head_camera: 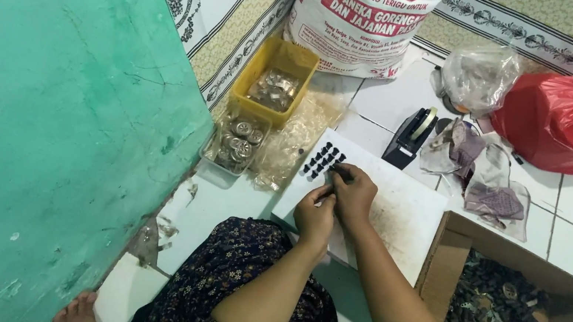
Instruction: The person is sorting and packaging small black silicone molds by picking them from a bulk box and placing them onto a white template board.
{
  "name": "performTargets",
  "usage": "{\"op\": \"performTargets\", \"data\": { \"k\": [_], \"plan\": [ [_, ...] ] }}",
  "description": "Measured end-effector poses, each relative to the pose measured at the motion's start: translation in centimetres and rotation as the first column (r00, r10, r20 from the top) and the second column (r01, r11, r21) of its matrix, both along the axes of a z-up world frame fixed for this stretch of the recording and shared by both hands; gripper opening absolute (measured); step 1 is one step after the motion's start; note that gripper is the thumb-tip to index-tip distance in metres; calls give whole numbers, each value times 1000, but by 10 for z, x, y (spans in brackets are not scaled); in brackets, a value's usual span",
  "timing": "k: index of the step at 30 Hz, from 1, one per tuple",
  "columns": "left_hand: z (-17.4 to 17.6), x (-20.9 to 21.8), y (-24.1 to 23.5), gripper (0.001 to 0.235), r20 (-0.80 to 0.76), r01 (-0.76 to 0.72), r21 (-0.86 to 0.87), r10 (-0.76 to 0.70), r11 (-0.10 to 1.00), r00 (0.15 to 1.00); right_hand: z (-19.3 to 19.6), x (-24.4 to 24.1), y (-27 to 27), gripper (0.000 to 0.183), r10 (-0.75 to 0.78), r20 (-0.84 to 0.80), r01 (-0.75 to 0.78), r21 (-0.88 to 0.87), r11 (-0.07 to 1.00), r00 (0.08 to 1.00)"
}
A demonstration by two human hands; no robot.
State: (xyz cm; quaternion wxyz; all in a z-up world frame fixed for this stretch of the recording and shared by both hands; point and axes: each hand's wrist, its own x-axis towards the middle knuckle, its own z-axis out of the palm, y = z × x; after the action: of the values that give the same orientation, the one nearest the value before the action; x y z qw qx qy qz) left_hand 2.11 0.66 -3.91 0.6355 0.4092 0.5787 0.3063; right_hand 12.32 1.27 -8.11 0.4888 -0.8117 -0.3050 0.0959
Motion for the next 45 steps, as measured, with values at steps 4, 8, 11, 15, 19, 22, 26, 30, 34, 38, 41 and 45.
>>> {"op": "performTargets", "data": {
  "k": [4,8,11,15,19,22,26,30,34,38,41,45],
  "plan": [
    [-2,2,-2,32,1,1,-8,-1,1000,1000,1,0,1,23,-4,-15,4,0,1000,1000],
    [-6,3,-2,32,-19,12,21,-12,1000,1000,-10,3,0,25,-17,6,17,2,1000,1000],
    [-6,4,-2,31,-9,7,25,-7,1000,1000,-3,-1,-3,26,-16,-9,16,29,999,1000],
    [-10,4,-3,31,8,4,32,-4,999,1000,4,-5,-10,26,-16,4,16,36,999,1000],
    [6,-1,-3,30,0,27,45,-27,999,1000,12,-7,-28,25,-37,-25,39,73,997,999],
    [13,7,-11,28,6,100,105,-101,989,995,24,2,-54,24,-52,-68,57,75,996,996],
    [-7,48,-48,28,-14,289,224,-293,931,956,10,41,-119,25,-93,-24,94,79,992,995],
    [3,108,-100,25,-70,458,357,-466,814,882,33,82,-193,24,-175,54,172,59,983,983],
    [1,149,-170,23,-101,590,434,-613,681,783,46,127,-285,23,-300,-18,300,-5,954,954],
    [-18,166,-226,29,-133,825,382,-859,416,494,45,147,-367,21,-490,-164,451,-226,863,856],
    [-64,182,-247,29,-248,906,349,-909,239,335,30,155,-398,24,-586,-271,505,-317,803,763],
    [-102,195,-250,32,-493,938,339,-835,75,245,-25,180,-409,26,-485,-201,351,-469,811,851]
  ]
}}
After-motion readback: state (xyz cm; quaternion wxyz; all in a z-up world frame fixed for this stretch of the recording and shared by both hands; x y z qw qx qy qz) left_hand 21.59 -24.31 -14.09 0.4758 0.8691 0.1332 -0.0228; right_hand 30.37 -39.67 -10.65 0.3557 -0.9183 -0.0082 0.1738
